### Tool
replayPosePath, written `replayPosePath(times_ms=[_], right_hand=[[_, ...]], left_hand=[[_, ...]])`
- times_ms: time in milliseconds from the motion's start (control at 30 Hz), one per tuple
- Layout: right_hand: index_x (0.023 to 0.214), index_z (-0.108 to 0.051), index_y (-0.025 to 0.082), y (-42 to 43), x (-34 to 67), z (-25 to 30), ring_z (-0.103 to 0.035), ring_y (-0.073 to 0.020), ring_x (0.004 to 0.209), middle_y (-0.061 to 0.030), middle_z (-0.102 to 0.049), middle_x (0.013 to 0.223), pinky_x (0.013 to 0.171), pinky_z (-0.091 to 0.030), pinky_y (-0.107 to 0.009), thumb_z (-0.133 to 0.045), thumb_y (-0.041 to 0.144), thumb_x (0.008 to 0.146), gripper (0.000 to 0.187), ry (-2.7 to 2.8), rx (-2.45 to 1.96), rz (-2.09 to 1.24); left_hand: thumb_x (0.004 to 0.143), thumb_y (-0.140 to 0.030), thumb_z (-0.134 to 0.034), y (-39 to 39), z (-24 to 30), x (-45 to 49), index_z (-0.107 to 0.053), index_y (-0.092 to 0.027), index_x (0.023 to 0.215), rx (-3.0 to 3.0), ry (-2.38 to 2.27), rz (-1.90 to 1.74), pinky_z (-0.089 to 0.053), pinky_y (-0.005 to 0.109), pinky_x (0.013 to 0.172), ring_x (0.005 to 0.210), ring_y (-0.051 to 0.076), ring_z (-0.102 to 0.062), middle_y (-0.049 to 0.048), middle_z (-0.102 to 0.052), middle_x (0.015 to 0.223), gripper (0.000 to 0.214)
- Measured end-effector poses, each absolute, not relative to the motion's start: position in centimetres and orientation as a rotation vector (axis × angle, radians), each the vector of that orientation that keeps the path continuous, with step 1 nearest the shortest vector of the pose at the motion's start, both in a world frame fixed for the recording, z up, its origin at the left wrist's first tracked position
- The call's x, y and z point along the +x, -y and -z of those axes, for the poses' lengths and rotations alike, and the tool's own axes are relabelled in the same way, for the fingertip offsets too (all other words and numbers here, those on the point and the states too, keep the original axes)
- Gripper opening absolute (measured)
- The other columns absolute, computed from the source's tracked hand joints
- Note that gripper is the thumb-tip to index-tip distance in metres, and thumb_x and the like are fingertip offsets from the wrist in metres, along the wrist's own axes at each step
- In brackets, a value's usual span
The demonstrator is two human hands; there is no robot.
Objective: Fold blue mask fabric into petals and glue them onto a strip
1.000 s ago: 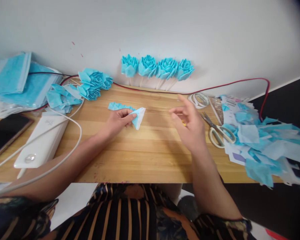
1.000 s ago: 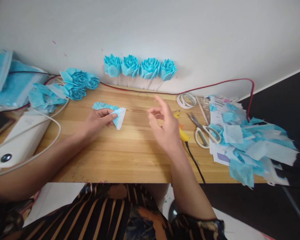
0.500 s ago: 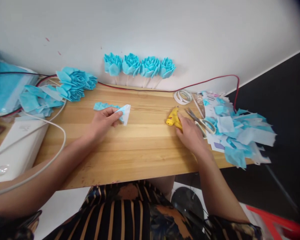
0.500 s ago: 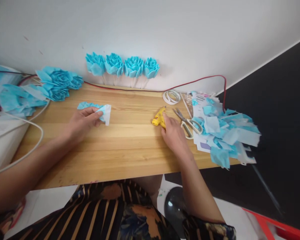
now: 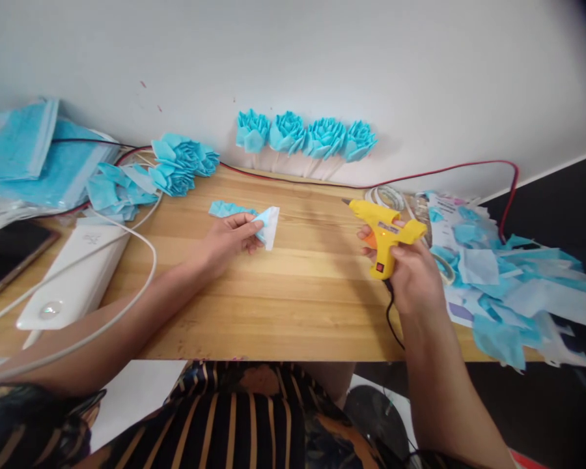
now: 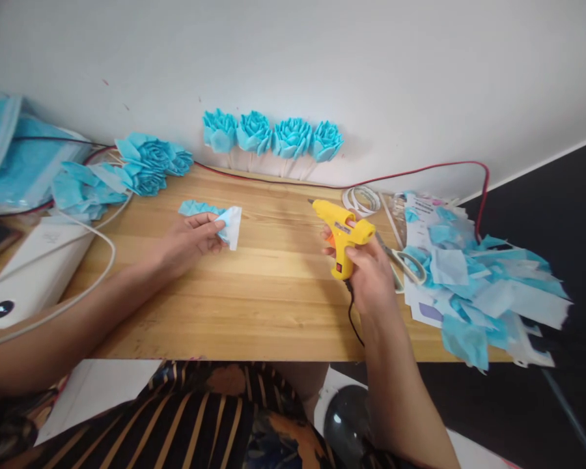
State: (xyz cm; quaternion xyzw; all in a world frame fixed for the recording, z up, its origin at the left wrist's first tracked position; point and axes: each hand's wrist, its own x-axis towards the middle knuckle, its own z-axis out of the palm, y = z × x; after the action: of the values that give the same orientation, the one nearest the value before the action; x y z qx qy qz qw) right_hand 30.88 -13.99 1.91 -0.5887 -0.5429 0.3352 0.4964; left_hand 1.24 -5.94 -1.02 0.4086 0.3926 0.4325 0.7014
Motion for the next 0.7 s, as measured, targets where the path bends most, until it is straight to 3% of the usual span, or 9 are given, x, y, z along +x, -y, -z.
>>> replayPosePath(times_ms=[100,233,433,567,700], right_hand=[[0.153,-0.040,0.027,13.2,30.3,-0.9,-0.073,-0.0267,0.101,-0.0126,-0.071,0.127,0.081,-0.061,-0.043,-0.054,0.032,0.085,0.070,1.439,-1.596,-0.657],[0.156,-0.038,0.018,12.7,31.5,1.2,-0.071,-0.0337,0.105,-0.0166,-0.072,0.123,0.093,-0.057,-0.055,-0.062,0.025,0.080,0.080,1.882,-1.884,-0.270],[0.139,-0.055,0.020,13.1,30.2,-0.9,-0.060,-0.0369,0.126,-0.0164,-0.067,0.132,0.107,-0.047,-0.061,-0.057,0.020,0.088,0.051,2.219,-1.645,0.048],[0.121,-0.059,0.023,12.6,24.6,-2.8,-0.063,-0.0305,0.120,-0.0125,-0.068,0.125,0.104,-0.050,-0.053,-0.061,0.026,0.092,0.029,2.158,-1.378,-0.085],[0.104,-0.061,0.022,11.1,20.1,-2.3,-0.062,-0.0299,0.118,-0.0130,-0.065,0.121,0.101,-0.050,-0.051,-0.066,0.024,0.090,0.015,2.131,-1.220,-0.047]], left_hand=[[0.069,-0.036,-0.087,5.9,1.0,1.2,-0.065,-0.013,0.074,0.889,-0.836,-0.964,-0.044,0.022,0.051,0.055,0.011,-0.060,0.0033,-0.069,0.064,0.032],[0.068,-0.039,-0.088,5.9,1.0,1.1,-0.065,-0.013,0.076,0.860,-0.792,-0.964,-0.043,0.022,0.051,0.054,0.011,-0.060,0.0032,-0.069,0.065,0.035],[0.069,-0.039,-0.087,6.1,1.1,1.1,-0.064,-0.014,0.075,0.833,-0.760,-0.947,-0.045,0.022,0.053,0.056,0.011,-0.063,0.0031,-0.070,0.066,0.035],[0.070,-0.037,-0.087,6.3,1.1,1.2,-0.066,-0.013,0.076,0.849,-0.746,-0.948,-0.047,0.023,0.055,0.058,0.012,-0.064,0.0038,-0.072,0.068,0.032],[0.071,-0.034,-0.086,6.4,1.0,1.2,-0.068,-0.012,0.079,0.848,-0.734,-0.955,-0.051,0.024,0.057,0.061,0.012,-0.065,0.0038,-0.073,0.072,0.030]])
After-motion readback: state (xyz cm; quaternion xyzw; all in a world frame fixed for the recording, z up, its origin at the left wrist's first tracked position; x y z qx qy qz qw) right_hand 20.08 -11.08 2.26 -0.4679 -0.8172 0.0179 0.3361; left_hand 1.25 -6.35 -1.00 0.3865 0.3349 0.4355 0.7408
